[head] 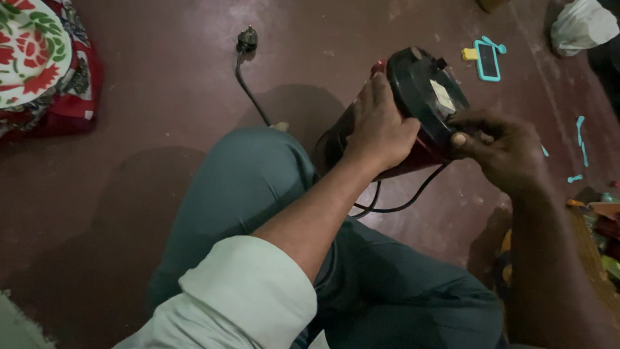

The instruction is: The person sits on the floor and uses a screwdriver to remove and reinsert screws on the bottom of a red cylindrical appliance. They rotate the appliance to access different screw locations and repeatedly tighten the screws.

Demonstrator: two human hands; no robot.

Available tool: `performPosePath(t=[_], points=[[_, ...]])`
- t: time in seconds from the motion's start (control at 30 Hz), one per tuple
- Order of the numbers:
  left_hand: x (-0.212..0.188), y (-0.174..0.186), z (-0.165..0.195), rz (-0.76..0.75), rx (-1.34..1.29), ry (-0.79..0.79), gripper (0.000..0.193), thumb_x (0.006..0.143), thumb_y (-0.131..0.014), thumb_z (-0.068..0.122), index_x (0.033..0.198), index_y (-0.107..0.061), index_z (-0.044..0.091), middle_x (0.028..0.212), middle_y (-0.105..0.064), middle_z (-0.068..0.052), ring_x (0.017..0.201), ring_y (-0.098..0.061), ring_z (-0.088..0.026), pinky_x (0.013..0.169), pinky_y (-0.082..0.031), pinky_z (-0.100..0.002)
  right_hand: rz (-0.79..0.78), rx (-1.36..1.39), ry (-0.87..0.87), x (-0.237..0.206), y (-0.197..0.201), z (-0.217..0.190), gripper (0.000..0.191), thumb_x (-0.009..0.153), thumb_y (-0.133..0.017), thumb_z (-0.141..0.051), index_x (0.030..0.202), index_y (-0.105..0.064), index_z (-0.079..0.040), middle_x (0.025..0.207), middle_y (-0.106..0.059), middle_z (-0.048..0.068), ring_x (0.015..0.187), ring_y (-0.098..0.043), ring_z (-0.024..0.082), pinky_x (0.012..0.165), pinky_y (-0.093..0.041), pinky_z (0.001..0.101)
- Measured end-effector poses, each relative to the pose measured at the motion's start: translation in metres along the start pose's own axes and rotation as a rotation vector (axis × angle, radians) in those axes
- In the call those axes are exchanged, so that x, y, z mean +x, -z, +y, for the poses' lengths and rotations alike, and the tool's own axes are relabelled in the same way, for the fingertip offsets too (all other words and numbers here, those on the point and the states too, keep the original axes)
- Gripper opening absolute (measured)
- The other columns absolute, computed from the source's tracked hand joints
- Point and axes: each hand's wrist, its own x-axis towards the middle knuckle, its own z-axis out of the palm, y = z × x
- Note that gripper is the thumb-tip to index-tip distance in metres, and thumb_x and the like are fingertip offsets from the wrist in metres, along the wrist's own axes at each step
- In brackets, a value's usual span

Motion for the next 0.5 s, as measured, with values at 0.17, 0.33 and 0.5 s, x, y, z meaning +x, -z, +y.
performPosePath(t=[0.17, 0.33, 0.5], points=[[0.007, -0.002, -0.004, -0.049, 0.043, 0.039, 0.102, 0.083, -0.064, 0.025, 0.161, -0.001, 0.003, 0.167, -0.005, -0.025, 0.154, -0.004, -0.047, 0.12, -0.018, -0.061, 0.018, 0.009, -0.012, 0.002, -0.001, 0.006, 0.027, 0.092, -0.071, -0.006, 0.119, -0.07, -0.001, 0.11, -0.073, 0.014, 0.096, -0.073, 0.022, 0.083, -0.065, 0.0385], [0.011, -0.009, -0.014, 0.067, 0.067, -0.119, 0.103, 0.083, -0.066, 0.026, 0.16, -0.004, -0.003, 0.167, -0.009, -0.028, 0.156, -0.008, -0.048, 0.126, -0.016, -0.06, -0.006, 0.065, 0.011, 0.005, 0.001, 0.014, 0.027, 0.093, -0.072, -0.005, 0.12, -0.07, -0.001, 0.108, -0.072, 0.015, 0.094, -0.072, 0.023, 0.081, -0.063, 0.0388], [0.017, -0.014, -0.019, -0.005, 0.084, -0.018, 0.103, 0.081, -0.065, 0.027, 0.159, -0.004, -0.001, 0.166, -0.009, -0.027, 0.154, -0.007, -0.048, 0.122, -0.017, -0.056, -0.005, 0.036, -0.004, 0.006, 0.001, 0.011, 0.026, 0.093, -0.071, -0.004, 0.119, -0.069, -0.001, 0.108, -0.072, 0.015, 0.094, -0.071, 0.022, 0.081, -0.062, 0.0388]])
